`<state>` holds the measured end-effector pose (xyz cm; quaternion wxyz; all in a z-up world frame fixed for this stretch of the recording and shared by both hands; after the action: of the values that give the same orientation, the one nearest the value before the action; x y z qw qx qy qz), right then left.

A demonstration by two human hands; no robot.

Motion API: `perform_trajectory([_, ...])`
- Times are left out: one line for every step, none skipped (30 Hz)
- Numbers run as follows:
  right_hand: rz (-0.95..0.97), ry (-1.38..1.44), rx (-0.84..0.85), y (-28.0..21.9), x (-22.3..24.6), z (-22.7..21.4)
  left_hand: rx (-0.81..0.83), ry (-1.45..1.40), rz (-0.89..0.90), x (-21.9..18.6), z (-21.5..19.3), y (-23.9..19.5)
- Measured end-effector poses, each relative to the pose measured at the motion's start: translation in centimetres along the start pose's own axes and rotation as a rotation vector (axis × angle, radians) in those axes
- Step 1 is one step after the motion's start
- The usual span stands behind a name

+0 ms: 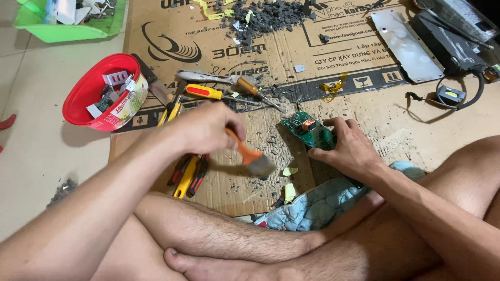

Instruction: The person sits on the floor and uses a screwdriver and pliers to remove components from a green circuit board. They scrape the board surface, pry off parts, and place the removed pieces onto a cardboard sheet.

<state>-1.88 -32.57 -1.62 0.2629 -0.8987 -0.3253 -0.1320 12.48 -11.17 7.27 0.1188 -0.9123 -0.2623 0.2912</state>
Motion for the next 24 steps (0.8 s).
perform_trajectory([0.0,-0.002,0.002,0.2,-0.2,0.1,0.001,-0.002,-0.001,0.5,0.2,0.2])
perform_trajectory([-0.009,0.0,0.003,0.3,-0.2,0.2,-0.022,0.001,-0.024,1.1,0.2,0.3])
perform_trajectory([-0.018,0.004,0.002,0.5,-0.3,0.3,-0.044,0.006,-0.046,1.8,0.2,0.4])
perform_trajectory([-0.018,0.004,0.002,0.4,-0.3,0.4,-0.044,0.006,-0.047,2.7,0.0,0.8])
perform_trajectory([-0.007,0.007,-0.011,0.4,-0.3,0.3,-0.068,0.094,-0.131,4.4,-0.7,1.0])
perform_trajectory([0.004,0.009,-0.024,0.4,-0.4,0.1,-0.093,0.182,-0.214,5.9,-1.4,1.2])
perform_trajectory([0.011,0.01,-0.027,0.3,-0.3,0.0,-0.09,0.183,-0.207,5.9,-1.6,1.1])
perform_trajectory([0.01,0.011,-0.017,0.2,-0.2,0.1,-0.159,0.287,-0.302,6.6,-2.8,0.5])
perform_trajectory([0.008,0.01,-0.009,0.1,-0.2,0.0,-0.23,0.389,-0.395,7.0,-4.1,-0.2])
perform_trajectory([0.014,0.01,-0.013,0.2,-0.3,0.3,-0.23,0.389,-0.387,7.4,-4.0,0.8])
perform_trajectory([-0.006,-0.003,0.003,0.3,-0.2,0.7,-0.298,0.435,-0.362,7.4,-4.6,1.8])
perform_trajectory([-0.026,-0.015,0.019,0.4,-0.2,1.0,-0.366,0.479,-0.336,7.2,-5.1,2.8])
perform_trajectory([-0.01,-0.012,0.008,0.6,-0.3,0.9,-0.366,0.48,-0.316,7.2,-4.8,4.4])
perform_trajectory([-0.057,-0.019,0.022,0.8,0.1,1.0,-0.333,0.434,-0.276,7.1,-4.0,6.1])
perform_trajectory([-0.098,-0.026,0.04,0.7,0.2,1.3,-0.293,0.386,-0.234,7.0,-2.8,8.0])
perform_trajectory([-0.076,-0.024,0.033,0.6,-0.3,1.1,-0.285,0.386,-0.212,6.7,-2.1,9.8])
perform_trajectory([-0.112,-0.046,0.075,0.3,-0.1,1.6,-0.264,0.396,-0.12,5.9,-1.3,11.7])
perform_trajectory([-0.148,-0.067,0.116,0.0,0.2,2.0,-0.243,0.406,-0.027,5.1,-0.4,13.5])
perform_trajectory([-0.135,-0.067,0.116,-0.1,0.1,1.9,-0.235,0.403,-0.016,4.4,-0.3,14.0])
perform_trajectory([-0.181,-0.072,0.127,-0.5,0.6,1.8,-0.189,0.413,-0.003,3.7,0.2,14.5])
perform_trajectory([-0.229,-0.078,0.139,-0.9,1.2,1.8,-0.143,0.423,0.008,3.1,0.8,15.0])
perform_trajectory([-0.217,-0.078,0.14,-0.7,0.8,2.2,-0.135,0.419,0.017,3.4,1.3,15.5])
perform_trajectory([-0.251,-0.064,0.138,-0.6,1.0,2.5,-0.119,0.458,0.003,4.0,1.7,15.9])
perform_trajectory([-0.286,-0.051,0.135,-0.5,1.2,2.7,-0.102,0.496,-0.011,4.5,2.1,16.2])
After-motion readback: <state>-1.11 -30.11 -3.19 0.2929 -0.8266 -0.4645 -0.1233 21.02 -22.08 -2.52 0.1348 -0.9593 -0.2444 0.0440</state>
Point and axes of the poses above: each hand's wrist, its own y-axis towards the middle knuckle, its own z-axis out of the palm, x = y × z, the point moved 10 cm from there along y, towards the middle knuckle, and after that the axes turned 10 degrees about z, right-handed, at the moved point
